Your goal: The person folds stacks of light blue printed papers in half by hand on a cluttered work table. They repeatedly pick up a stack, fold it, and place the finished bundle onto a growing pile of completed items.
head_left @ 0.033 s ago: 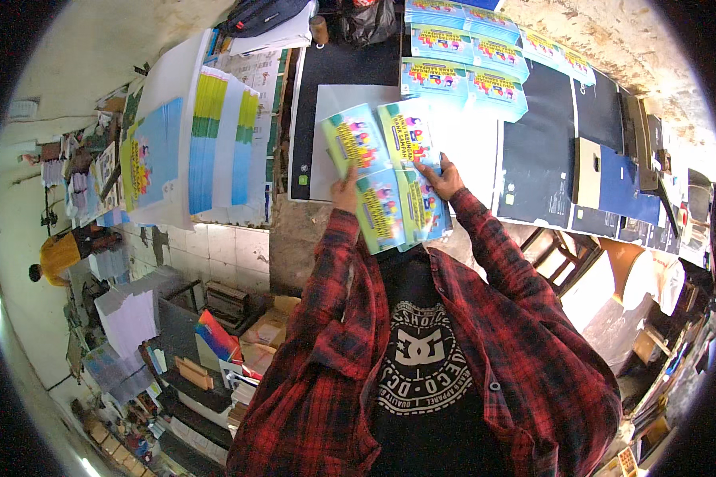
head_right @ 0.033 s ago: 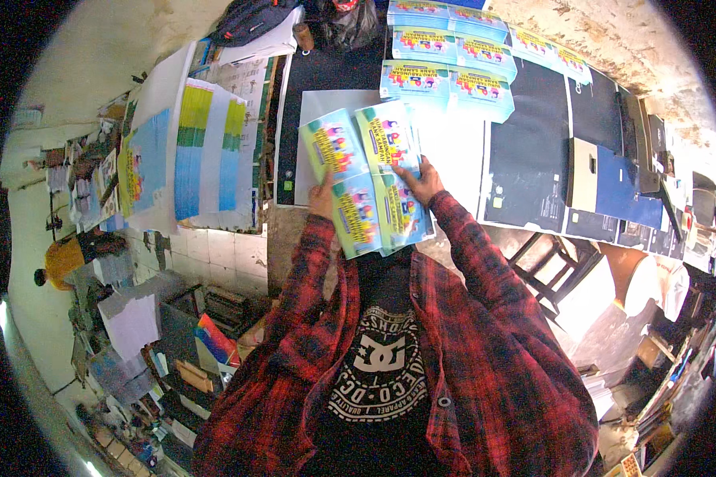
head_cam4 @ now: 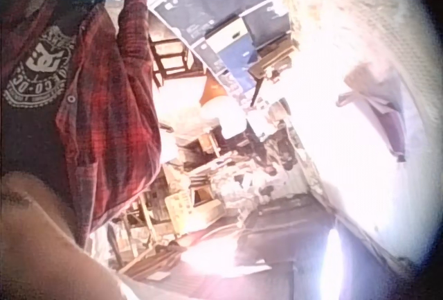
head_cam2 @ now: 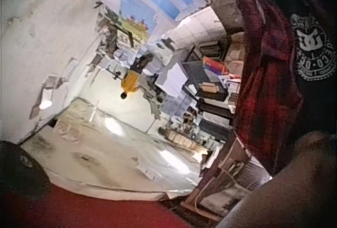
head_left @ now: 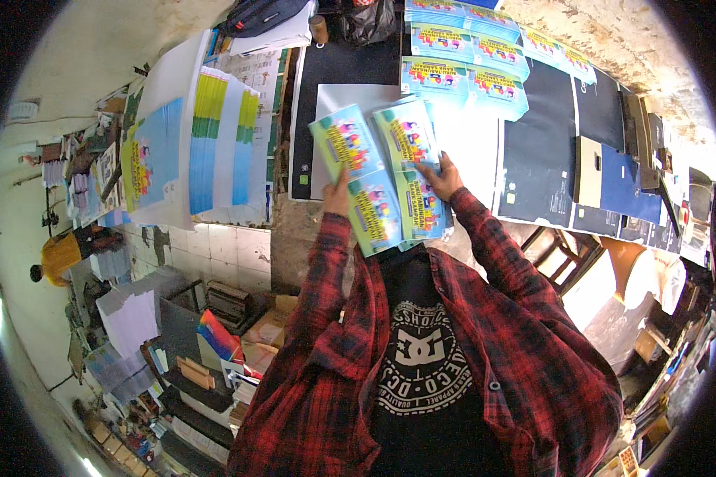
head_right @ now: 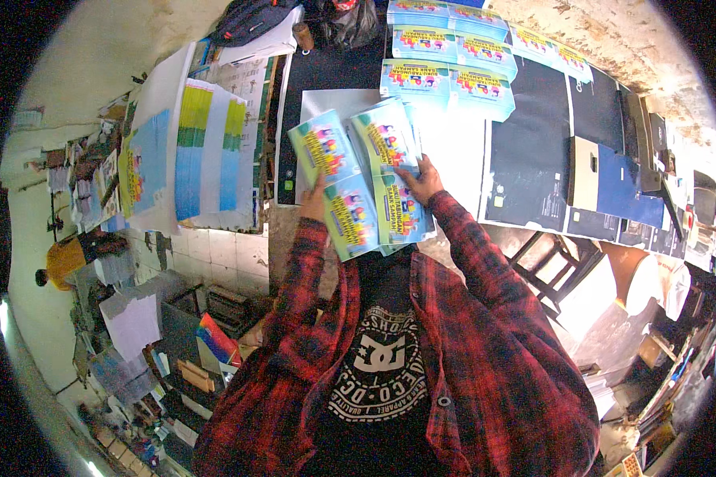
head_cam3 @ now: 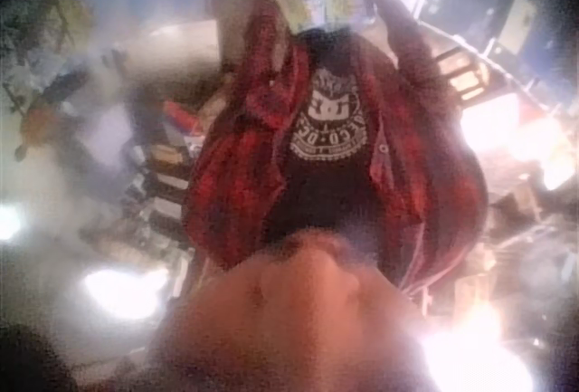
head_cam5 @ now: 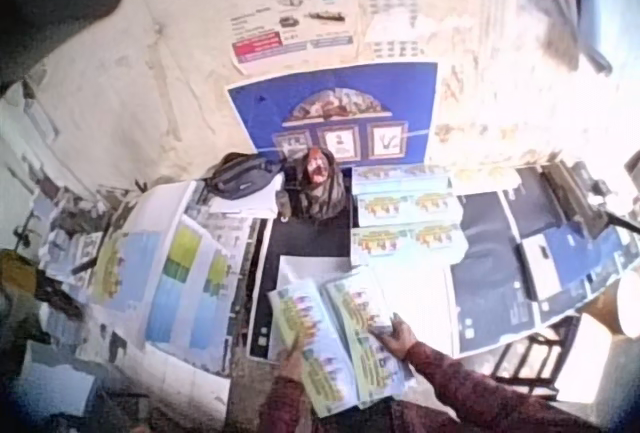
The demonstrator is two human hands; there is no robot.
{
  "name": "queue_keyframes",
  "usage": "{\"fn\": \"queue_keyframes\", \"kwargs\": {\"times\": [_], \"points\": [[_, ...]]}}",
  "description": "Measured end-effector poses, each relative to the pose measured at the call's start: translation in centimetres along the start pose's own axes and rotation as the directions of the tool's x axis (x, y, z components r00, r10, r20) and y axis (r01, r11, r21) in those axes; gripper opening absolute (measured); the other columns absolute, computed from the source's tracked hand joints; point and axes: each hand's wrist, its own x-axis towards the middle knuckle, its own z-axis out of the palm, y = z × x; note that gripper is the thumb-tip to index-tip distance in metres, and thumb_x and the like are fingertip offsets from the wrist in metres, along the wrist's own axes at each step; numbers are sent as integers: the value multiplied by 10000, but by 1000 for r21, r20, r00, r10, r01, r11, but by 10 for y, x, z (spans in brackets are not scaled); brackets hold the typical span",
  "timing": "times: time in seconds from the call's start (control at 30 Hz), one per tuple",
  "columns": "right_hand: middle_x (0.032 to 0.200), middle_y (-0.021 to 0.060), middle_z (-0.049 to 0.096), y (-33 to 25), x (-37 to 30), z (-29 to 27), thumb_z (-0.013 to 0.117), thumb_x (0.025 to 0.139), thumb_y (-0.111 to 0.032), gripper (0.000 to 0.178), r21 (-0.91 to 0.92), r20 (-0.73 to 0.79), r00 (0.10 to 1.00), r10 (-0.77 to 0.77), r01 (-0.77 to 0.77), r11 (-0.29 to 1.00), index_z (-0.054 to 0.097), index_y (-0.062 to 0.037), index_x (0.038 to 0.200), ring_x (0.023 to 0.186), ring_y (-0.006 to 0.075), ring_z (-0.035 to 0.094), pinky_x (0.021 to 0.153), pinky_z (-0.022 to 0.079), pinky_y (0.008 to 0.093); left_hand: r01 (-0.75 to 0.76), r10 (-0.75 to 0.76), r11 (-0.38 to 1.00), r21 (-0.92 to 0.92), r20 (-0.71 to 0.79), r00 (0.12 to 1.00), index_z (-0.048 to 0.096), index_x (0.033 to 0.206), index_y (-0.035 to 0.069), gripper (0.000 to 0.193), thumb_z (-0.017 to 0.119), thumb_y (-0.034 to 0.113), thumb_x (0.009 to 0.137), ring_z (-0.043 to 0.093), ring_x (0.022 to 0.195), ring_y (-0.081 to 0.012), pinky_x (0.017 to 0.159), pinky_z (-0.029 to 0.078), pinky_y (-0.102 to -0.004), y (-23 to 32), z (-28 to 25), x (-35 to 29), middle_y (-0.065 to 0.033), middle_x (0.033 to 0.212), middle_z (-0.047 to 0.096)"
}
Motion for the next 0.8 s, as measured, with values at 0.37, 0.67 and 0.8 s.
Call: {"fn": "queue_keyframes", "kwargs": {"times": [0.37,0.67,0.8], "points": [[1435,290,237,1,-9,18,560,847,-29,726,-422,-47,967,-251,208,882,258,-282,1457,1249,464,391,938,465,468,-379,406,905,-193,132,904,598,1159,86,375,701,173,808,623,880,-182,766,507,-323,20,-13,-17,-66,1021,646],[1419,268,309,75,24,15,594,870,-121,704,105,-85,962,-259,267,958,214,-134,1463,1299,351,374,1051,350,411,-35,121,928,-372,210,970,638,1097,45,413,765,242,756,642,801,-162,729,527,-311,-4,82,16,-62,973,665],[1307,225,470,16,3,6,681,846,-251,818,510,-21,1000,-10,19,860,176,46,1416,1159,243,512,958,438,364,-199,213,972,-124,110,971,668,1017,-14,446,738,348,767,654,820,-195,767,506,-339,28,93,-4,-114,952,691]]}}
